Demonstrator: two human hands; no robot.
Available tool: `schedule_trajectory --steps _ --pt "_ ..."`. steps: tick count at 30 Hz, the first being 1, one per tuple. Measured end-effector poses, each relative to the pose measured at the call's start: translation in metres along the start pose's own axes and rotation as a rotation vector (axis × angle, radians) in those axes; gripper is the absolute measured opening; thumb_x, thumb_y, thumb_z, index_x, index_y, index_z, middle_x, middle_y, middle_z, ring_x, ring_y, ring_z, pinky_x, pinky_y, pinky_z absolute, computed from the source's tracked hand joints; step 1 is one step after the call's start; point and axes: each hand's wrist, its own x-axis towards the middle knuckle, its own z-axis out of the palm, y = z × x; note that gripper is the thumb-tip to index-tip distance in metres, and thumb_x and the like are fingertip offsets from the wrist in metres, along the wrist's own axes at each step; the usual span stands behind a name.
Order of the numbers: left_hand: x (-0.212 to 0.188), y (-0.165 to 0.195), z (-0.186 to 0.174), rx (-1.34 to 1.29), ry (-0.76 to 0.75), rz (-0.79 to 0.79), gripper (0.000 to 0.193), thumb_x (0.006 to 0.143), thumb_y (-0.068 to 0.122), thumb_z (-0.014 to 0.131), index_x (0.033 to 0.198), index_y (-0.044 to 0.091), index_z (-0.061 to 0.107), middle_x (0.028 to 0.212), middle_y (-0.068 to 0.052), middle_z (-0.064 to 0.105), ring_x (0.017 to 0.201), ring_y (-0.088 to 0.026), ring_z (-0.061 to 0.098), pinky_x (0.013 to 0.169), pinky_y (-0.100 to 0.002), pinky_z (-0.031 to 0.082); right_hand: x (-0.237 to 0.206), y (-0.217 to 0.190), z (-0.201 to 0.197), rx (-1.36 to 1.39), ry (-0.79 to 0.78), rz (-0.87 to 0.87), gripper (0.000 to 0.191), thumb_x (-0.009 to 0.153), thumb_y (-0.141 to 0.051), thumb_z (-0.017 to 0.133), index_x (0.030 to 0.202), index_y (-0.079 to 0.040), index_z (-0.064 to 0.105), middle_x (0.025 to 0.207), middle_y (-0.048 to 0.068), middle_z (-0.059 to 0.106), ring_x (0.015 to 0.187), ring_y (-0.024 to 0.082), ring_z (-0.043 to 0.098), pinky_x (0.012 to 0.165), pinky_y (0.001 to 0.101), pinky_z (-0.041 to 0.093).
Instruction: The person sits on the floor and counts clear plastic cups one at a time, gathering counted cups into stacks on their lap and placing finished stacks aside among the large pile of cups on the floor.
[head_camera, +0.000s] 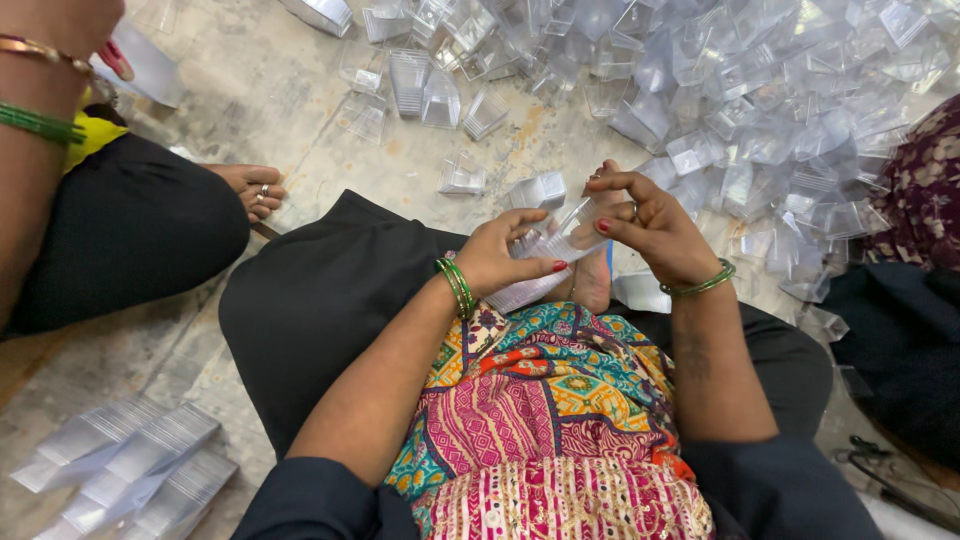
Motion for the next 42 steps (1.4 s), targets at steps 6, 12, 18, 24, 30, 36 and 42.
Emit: schedule_trajectory --steps 6,12,18,24,30,36,42 --pt "-0.002 0.000 -0.002 0.023 -0.021 0.006 0.087 0.073 0.035 0.090 0.144 -0.001 0.053 0.141 -0.016 0.063 0.135 -0.028 0.058 0.112 -0.038 0.046 -0.004 -0.004 0.001 -0.047 -0.013 0.029 0.042 0.094 0.003 0.064 0.136 -0.002 0.057 0.115 0.005 0.072 0.107 0.014 0.071 0.097 0.0272 0.053" --pt "0.000 -0.004 -0.001 0.032 -0.019 0.011 0.085 0.073 0.035 0.090 0.142 -0.001 0.055 0.139 -0.015 0.064 0.135 -0.028 0.058 0.114 -0.039 0.045 -0.004 0.002 -0.001 -0.124 -0.069 0.015 0.042 0.100 0.003 0.065 0.141 0.001 0.060 0.105 0.004 0.068 0.101 0.009 0.064 0.093 0.0253 0.051" --pt "0.002 -0.012 0.001 -0.011 0.077 -0.097 0.084 0.073 0.036 0.090 0.138 -0.002 0.055 0.126 -0.018 0.068 0.119 -0.024 0.065 0.099 -0.037 0.054 0.003 0.004 0.018 -0.110 -0.247 0.041 0.044 0.096 0.001 0.061 0.139 -0.001 0.054 0.107 0.005 0.073 0.105 0.010 0.069 0.093 0.0253 0.054" --pt "0.007 -0.015 -0.002 -0.081 0.079 -0.145 0.087 0.077 0.037 0.086 0.142 -0.004 0.047 0.112 -0.020 0.073 0.101 -0.020 0.073 0.084 -0.030 0.059 0.010 0.015 0.030 -0.083 -0.243 0.023 0.057 0.092 0.003 0.068 0.145 -0.002 0.049 0.108 0.007 0.070 0.104 0.012 0.067 0.091 0.0278 0.054" --pt "0.003 -0.005 -0.003 -0.029 0.084 -0.130 0.093 0.073 0.038 0.088 0.144 -0.003 0.044 0.119 -0.019 0.069 0.106 -0.020 0.071 0.089 -0.034 0.059 0.008 0.016 0.012 -0.034 -0.111 0.006 0.058 0.091 0.005 0.072 0.144 -0.003 0.051 0.119 0.009 0.065 0.105 0.014 0.069 0.095 0.0307 0.055" --pt "0.000 0.005 -0.002 -0.005 0.047 -0.072 0.092 0.074 0.038 0.090 0.144 -0.003 0.048 0.123 -0.018 0.070 0.116 -0.020 0.067 0.096 -0.035 0.056 0.000 0.005 -0.005 0.068 0.004 -0.056 0.059 0.089 0.006 0.072 0.143 -0.003 0.051 0.146 0.009 0.058 0.109 0.014 0.067 0.098 0.0331 0.055" --pt "-0.001 0.006 -0.001 -0.053 -0.008 -0.005 0.083 0.076 0.033 0.089 0.139 -0.006 0.052 0.125 -0.014 0.068 0.115 -0.018 0.067 0.096 -0.034 0.057 -0.002 0.009 -0.010 0.097 -0.048 -0.056 0.063 0.089 0.005 0.070 0.148 -0.004 0.048 0.139 0.009 0.061 0.107 0.015 0.069 0.097 0.0329 0.055"
